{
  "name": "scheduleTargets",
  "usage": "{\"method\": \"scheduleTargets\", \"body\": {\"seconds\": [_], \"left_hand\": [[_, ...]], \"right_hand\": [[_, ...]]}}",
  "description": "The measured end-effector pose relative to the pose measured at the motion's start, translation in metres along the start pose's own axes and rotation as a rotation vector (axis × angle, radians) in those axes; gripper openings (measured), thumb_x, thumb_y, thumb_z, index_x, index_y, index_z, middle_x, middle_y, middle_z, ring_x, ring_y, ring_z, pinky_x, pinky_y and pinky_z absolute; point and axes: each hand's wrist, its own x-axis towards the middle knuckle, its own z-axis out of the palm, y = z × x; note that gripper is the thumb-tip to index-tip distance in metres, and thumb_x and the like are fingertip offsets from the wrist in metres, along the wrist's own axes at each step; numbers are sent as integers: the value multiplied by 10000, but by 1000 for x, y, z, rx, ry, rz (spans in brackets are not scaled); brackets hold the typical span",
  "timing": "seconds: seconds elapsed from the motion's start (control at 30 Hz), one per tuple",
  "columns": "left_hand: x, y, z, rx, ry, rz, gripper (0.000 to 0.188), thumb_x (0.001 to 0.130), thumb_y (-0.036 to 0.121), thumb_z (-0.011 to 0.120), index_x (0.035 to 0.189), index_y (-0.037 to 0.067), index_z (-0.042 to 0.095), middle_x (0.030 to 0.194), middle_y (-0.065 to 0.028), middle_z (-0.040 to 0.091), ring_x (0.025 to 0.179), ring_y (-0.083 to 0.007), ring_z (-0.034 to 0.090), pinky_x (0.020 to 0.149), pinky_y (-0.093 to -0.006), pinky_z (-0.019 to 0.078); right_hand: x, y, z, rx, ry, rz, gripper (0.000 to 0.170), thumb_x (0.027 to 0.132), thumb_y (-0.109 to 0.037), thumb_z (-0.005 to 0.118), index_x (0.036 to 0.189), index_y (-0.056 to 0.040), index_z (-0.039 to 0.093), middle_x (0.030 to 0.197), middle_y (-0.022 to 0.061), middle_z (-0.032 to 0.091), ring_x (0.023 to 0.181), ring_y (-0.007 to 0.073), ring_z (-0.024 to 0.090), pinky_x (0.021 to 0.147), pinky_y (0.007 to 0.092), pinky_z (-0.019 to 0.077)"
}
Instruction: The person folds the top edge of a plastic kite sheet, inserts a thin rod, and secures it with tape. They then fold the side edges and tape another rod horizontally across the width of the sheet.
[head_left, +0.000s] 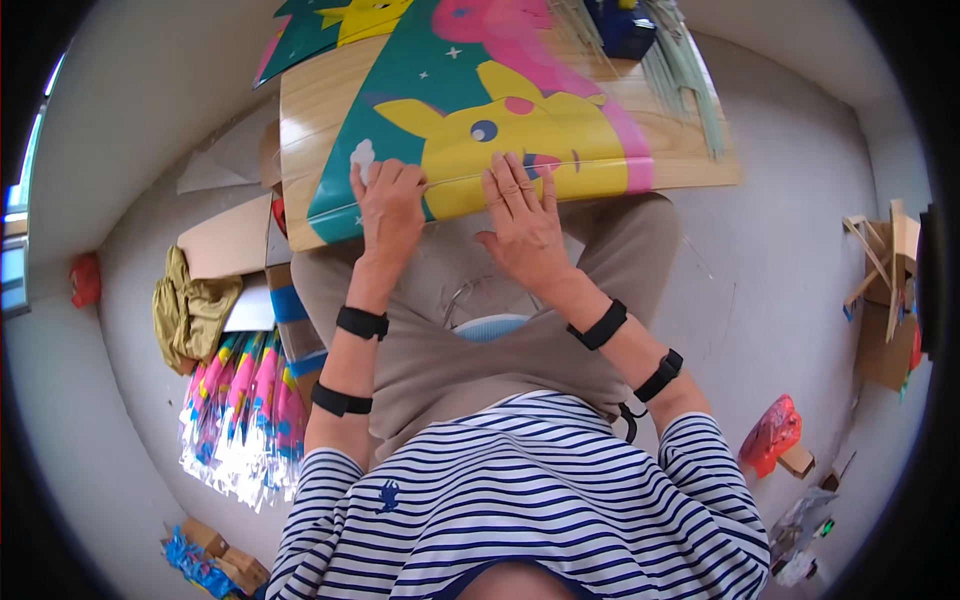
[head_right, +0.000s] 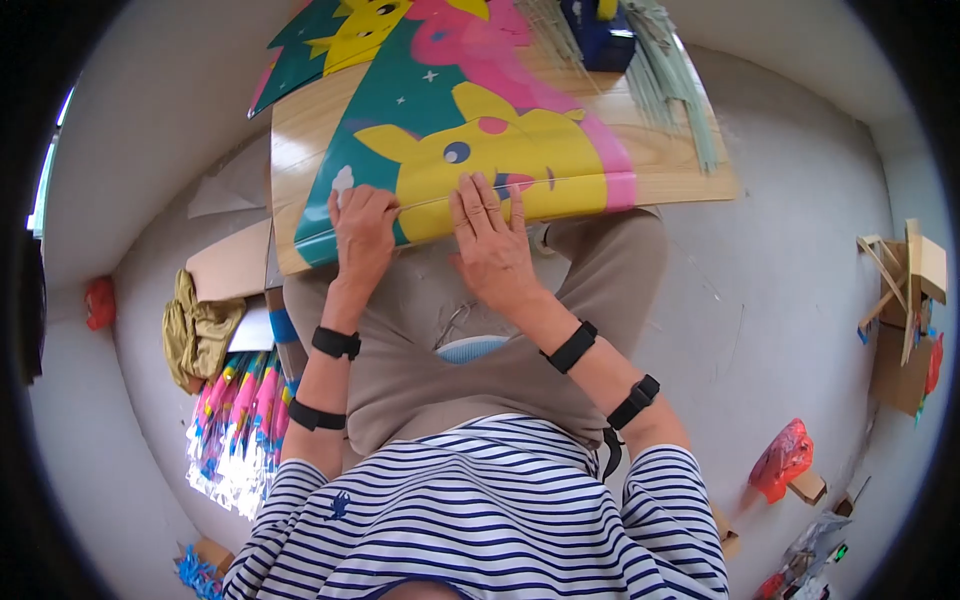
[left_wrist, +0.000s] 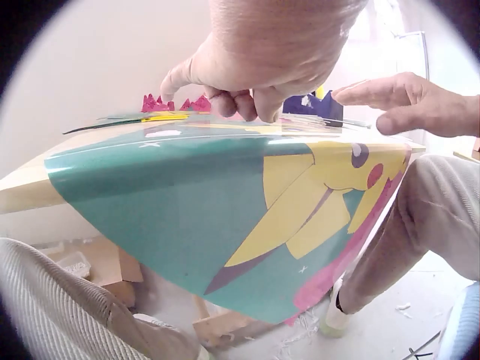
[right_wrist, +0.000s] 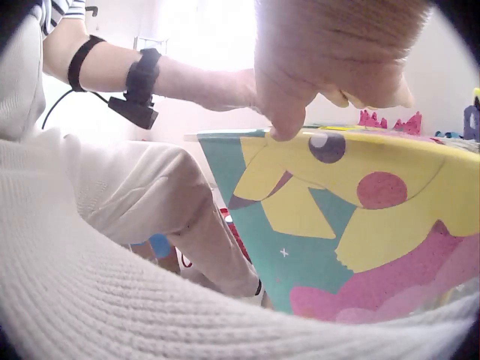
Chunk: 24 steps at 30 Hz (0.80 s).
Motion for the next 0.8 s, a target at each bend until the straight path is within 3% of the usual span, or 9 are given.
{"method": "scheduleTargets", "body": {"seconds": [0.13, 0.2, 0.27, 0.37, 0.53, 0.57, 0.67, 0.77, 0.8], "left_hand": [[-3, 1, -13, -1, 10, 23, 75, 820, 63, 683, 857, 99, 629, 892, -53, 550, 962, -282, 549, 1100, -568, 295], [-6, 4, -22, -22, 5, 17, 84, 813, 47, 684, 858, 96, 631, 893, -51, 556, 963, -280, 553, 1111, -570, 287], [-10, 10, -30, -46, -5, 11, 78, 812, 40, 677, 853, 91, 635, 887, -58, 565, 958, -283, 556, 1116, -557, 284], [-14, 21, -43, -76, -32, 5, 68, 806, 39, 675, 842, 85, 640, 875, -63, 574, 949, -281, 558, 1126, -542, 277], [-18, 34, -52, -106, -104, -1, 110, 770, 28, 708, 835, 88, 644, 880, -41, 565, 956, -260, 556, 1152, -562, 250], [-16, 37, -53, -121, -89, 8, 109, 763, 5, 698, 820, 75, 636, 846, -68, 563, 917, -288, 555, 1124, -530, 280], [-14, 42, -59, -105, -116, 16, 106, 763, 7, 699, 816, 74, 639, 838, -69, 560, 916, -287, 556, 1128, -531, 279], [-16, 38, -67, -89, -150, -4, 115, 762, 7, 708, 824, 84, 649, 869, -45, 571, 957, -266, 559, 1163, -542, 238], [-16, 37, -68, -91, -159, -11, 113, 764, 8, 707, 826, 82, 650, 867, -48, 572, 957, -268, 559, 1163, -541, 239]], "right_hand": [[5, 42, -36, 24, 140, -16, 554, 780, -177, 739, 1279, 11, 591, 1387, 195, 526, 1290, 367, 500, 1105, 518, 369], [8, 89, -40, -31, 295, 128, 393, 808, -150, 704, 1172, -18, 635, 1212, 183, 616, 1092, 363, 602, 938, 457, 493], [13, 135, -55, 85, 290, 373, 265, 805, -128, 692, 1050, -30, 677, 1058, 182, 659, 955, 372, 640, 830, 434, 523], [21, 206, -58, 40, 314, 551, 198, 806, -163, 693, 951, -30, 705, 965, 197, 686, 903, 383, 659, 805, 441, 531], [66, 224, -66, 121, 226, 640, 249, 827, -253, 688, 899, -16, 713, 908, 212, 700, 914, 376, 672, 820, 438, 531], [75, 222, -66, 152, 218, 647, 262, 831, -268, 687, 906, -18, 713, 910, 215, 702, 924, 373, 674, 824, 436, 531], [99, 229, -63, 48, 299, 721, 260, 830, -257, 692, 888, -5, 719, 941, 198, 718, 891, 360, 691, 805, 435, 539], [108, 260, -70, -254, 381, 824, 210, 825, -204, 664, 936, -35, 723, 1019, 188, 719, 960, 366, 693, 838, 430, 554], [110, 269, -71, -259, 299, 861, 199, 820, -186, 659, 941, -41, 721, 1034, 187, 718, 979, 366, 692, 845, 428, 558]]}}
